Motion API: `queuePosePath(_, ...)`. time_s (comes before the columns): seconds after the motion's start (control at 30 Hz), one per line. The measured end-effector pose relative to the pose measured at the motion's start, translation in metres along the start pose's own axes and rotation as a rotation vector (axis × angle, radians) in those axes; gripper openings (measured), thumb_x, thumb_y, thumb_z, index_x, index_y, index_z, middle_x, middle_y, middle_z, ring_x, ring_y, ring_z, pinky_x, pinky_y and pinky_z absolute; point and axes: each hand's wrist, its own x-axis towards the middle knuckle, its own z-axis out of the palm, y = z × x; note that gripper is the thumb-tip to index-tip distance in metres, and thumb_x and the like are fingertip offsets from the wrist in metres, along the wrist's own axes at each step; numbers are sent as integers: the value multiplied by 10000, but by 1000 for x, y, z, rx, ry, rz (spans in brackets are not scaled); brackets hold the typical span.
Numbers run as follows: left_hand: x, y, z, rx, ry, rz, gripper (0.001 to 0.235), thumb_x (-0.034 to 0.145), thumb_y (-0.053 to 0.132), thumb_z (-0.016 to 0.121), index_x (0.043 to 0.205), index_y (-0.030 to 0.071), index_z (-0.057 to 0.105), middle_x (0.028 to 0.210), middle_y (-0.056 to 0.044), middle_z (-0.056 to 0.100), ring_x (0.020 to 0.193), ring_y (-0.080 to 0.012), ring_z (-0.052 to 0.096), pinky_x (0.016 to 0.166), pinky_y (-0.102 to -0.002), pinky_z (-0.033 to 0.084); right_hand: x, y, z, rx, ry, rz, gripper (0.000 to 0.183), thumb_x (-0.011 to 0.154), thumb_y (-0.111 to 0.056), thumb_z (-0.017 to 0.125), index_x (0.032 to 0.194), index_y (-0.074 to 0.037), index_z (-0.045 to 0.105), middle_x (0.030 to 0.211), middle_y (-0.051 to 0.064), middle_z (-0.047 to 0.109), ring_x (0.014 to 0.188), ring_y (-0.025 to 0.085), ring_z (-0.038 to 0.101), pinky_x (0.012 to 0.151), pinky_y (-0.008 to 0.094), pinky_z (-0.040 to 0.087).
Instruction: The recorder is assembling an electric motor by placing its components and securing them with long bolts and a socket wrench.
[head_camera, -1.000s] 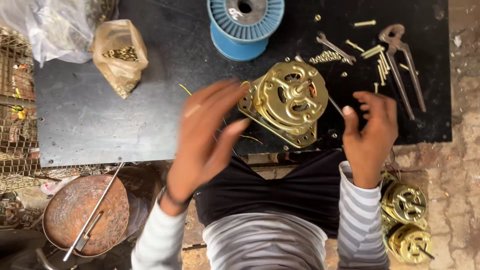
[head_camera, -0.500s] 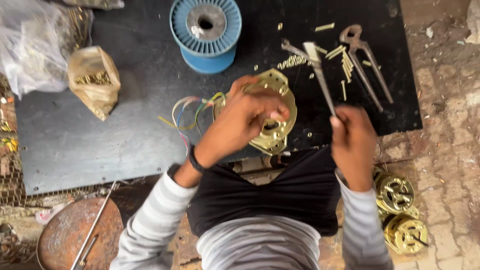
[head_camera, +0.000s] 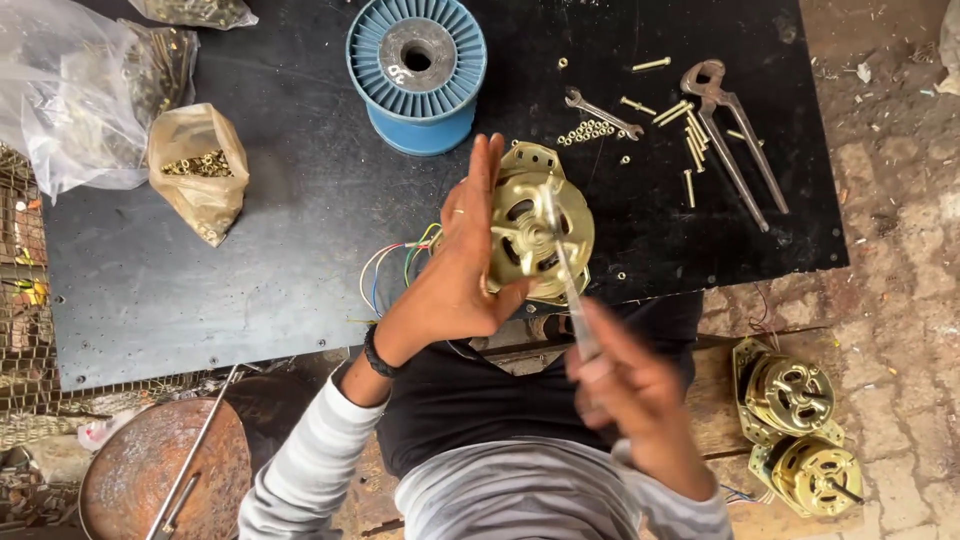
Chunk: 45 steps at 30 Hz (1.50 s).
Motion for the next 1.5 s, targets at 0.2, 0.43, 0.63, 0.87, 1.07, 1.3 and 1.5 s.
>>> queuePosePath(0.2,10,19,-13,96,-52,21,956,886,107,753,1618,45,142,1678,-180,307,1585,-393,273,1273,-552,111,17,-10,3,-219,-183,153,470,980,-145,604,1449,-116,599,912,44,689,557,35,453,468,189,391)
queuePosePath(0.43,39,17,-8,73,-176,121,258,990,80,652,1226,161,715,1186,1,766,1359,-237,545,1116,-504,260,97,-19,7,-1126,-143,-362,359,954,-64,721,1311,-106,727,735,113,613,493,172,492,511,315,371)
queuePosePath(0.63,30,11,10,59,6,34,130,884,141,792,1010,171,800,1011,30,793,1214,-159,649,1117,-433,270,120,-12,15,-1277,-239,-815,315,923,-16,719,1231,-76,748,1148,94,719,964,298,678,861,419,548)
queuePosePath(0.87,20,-2,16,48,158,-305,578,591,400,1024,763,6,638,772,-53,639,877,-210,602,788,-321,455,108,-30,51,-599,-267,-444,560,1030,-414,626,1431,-26,582,1385,188,618,1243,311,663,1002,400,577)
queuePosePath(1.07,-26,1,5,-16,437,-6,570,956,376,809,1340,26,573,1313,-120,579,1214,-257,601,1020,-354,525,129,-28,94,-926,-306,-387,667,1006,-563,614,1393,-24,547,1226,216,682,1083,354,704,885,461,562)
queuePosePath(1.3,-103,-34,21,354,800,177,454,1004,366,677,1283,38,532,1198,-110,549,1095,-284,549,941,-387,467,133,-18,95,-974,-201,-413,458,1003,-454,631,1225,-53,634,1078,112,747,903,297,740,768,470,516)
queuePosePath(1.5,-108,-43,-7,428,862,62,553,1092,444,579,1434,39,421,1320,-146,467,1147,-279,488,1015,-367,426,78,-21,42,-425,-78,-269,380,1007,-262,645,1315,-40,635,1150,99,713,997,232,708,872,362,583)
